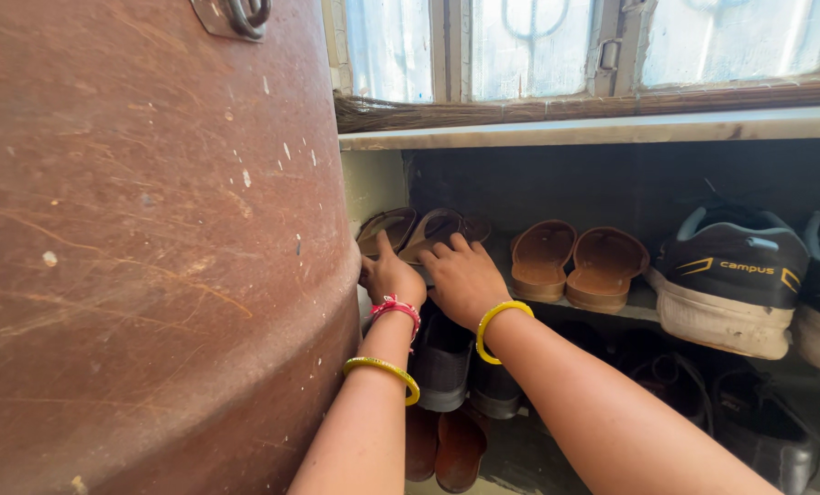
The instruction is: The person wipes a brown leather sandal with a cloth, then places it on a shelf. They rearrange several pairs of shoes on the shelf and then wipe a pair of dark flip-flops with the same cloth.
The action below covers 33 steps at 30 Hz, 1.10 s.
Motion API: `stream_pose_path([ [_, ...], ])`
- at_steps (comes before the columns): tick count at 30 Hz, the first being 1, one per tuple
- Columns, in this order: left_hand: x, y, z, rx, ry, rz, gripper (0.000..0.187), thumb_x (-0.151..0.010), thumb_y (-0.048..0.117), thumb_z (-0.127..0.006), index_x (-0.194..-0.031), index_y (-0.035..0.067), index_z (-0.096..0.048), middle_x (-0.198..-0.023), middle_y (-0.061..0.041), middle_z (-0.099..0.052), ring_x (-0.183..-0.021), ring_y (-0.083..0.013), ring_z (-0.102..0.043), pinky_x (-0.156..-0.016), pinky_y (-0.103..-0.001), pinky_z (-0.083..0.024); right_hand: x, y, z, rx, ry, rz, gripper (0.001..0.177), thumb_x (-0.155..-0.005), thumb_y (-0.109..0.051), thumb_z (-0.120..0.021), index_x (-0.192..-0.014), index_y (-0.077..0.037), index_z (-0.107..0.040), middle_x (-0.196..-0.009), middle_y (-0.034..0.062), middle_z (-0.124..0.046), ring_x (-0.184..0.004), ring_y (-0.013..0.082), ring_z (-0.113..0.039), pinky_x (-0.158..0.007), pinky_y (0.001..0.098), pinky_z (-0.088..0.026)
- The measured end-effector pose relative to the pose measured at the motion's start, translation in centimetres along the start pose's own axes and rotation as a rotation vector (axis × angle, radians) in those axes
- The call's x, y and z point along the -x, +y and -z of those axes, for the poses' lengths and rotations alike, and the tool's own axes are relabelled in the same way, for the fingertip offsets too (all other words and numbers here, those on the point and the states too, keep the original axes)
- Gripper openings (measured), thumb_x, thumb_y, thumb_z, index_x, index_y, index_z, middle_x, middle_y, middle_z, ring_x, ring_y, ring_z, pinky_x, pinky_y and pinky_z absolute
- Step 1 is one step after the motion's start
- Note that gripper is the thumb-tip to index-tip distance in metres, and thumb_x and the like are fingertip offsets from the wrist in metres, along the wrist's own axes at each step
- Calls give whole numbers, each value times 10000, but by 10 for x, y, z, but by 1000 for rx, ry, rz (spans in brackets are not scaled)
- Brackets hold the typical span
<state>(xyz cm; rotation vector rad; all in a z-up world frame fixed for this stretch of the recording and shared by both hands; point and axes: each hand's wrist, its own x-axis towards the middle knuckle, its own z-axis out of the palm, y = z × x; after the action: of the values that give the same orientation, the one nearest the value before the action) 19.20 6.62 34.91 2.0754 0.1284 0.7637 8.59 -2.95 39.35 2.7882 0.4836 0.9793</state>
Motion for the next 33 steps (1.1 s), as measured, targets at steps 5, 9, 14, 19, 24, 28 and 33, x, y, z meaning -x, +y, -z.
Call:
stream_pose_path([
  [5, -24, -16, -30, 161, 34, 198, 622, -883, 66, -666, -1472, 110, -470, -1477, -328, -408, -1312, -461, -515, -1070, -465, -473, -5, 1, -9, 118, 68, 29, 364, -809, -242, -740, -1139, -116, -657, -1117, 61, -672, -1150, 272, -566, -951, 437, -462],
  [9, -23, -18, -25, 299, -15, 265, 602, -836, 73, -678, -1416, 79, -516, -1418, -333, -453, -1190, -433, -605, -1026, -435, -521, -5, 1, -15, 149, 90, 34, 218, -870, -167, -660, -1083, -125, -682, -1063, 56, -694, -1107, 261, -590, -927, 432, -471],
  [14, -6, 3, -8, 301, -18, 260, 541, -812, 20, -705, -1338, 64, -588, -1448, -330, -383, -1155, -411, -635, -982, -406, -544, 3, 3, -9, 142, 108, -14, 195, -873, -151, -641, -1057, -126, -698, -1034, 67, -698, -1092, 265, -603, -920, 434, -473],
  [19, 8, 25, 7, 356, -64, 305, 517, -805, -57, -677, -1300, 78, -616, -1487, -298, -319, -1108, -386, -657, -948, -387, -568, 13, 6, 1, 129, 129, -68, 277, -820, -151, -675, -1095, -115, -677, -1045, 72, -686, -1080, 289, -606, -880, 439, -501],
  [24, 13, 23, 16, 319, -169, 316, 542, -840, -45, -626, -1357, 113, -593, -1508, -321, -303, -1019, -388, -724, -933, -389, -601, 21, 9, 0, 16, 162, -88, 403, -800, -101, -695, -1199, -91, -637, -1106, 100, -663, -1072, 310, -617, -840, 424, -554],
  [28, 14, 14, 15, 307, -137, 259, 571, -827, -38, -634, -1376, 113, -599, -1479, -320, -339, -1067, -411, -684, -969, -395, -560, 18, 6, -5, -74, 132, -133, 397, -811, -149, -703, -1193, -67, -633, -1136, 141, -648, -1113, 339, -604, -879, 409, -557],
  [33, 17, 14, 11, 347, -162, 250, 659, -801, -42, -658, -1430, 107, -529, -1514, -315, -276, -1159, -431, -642, -973, -414, -566, 18, 4, -10, -140, 124, -151, 457, -882, -323, -705, -1205, -14, -610, -1162, 191, -638, -1158, 381, -571, -902, 433, -543],
])
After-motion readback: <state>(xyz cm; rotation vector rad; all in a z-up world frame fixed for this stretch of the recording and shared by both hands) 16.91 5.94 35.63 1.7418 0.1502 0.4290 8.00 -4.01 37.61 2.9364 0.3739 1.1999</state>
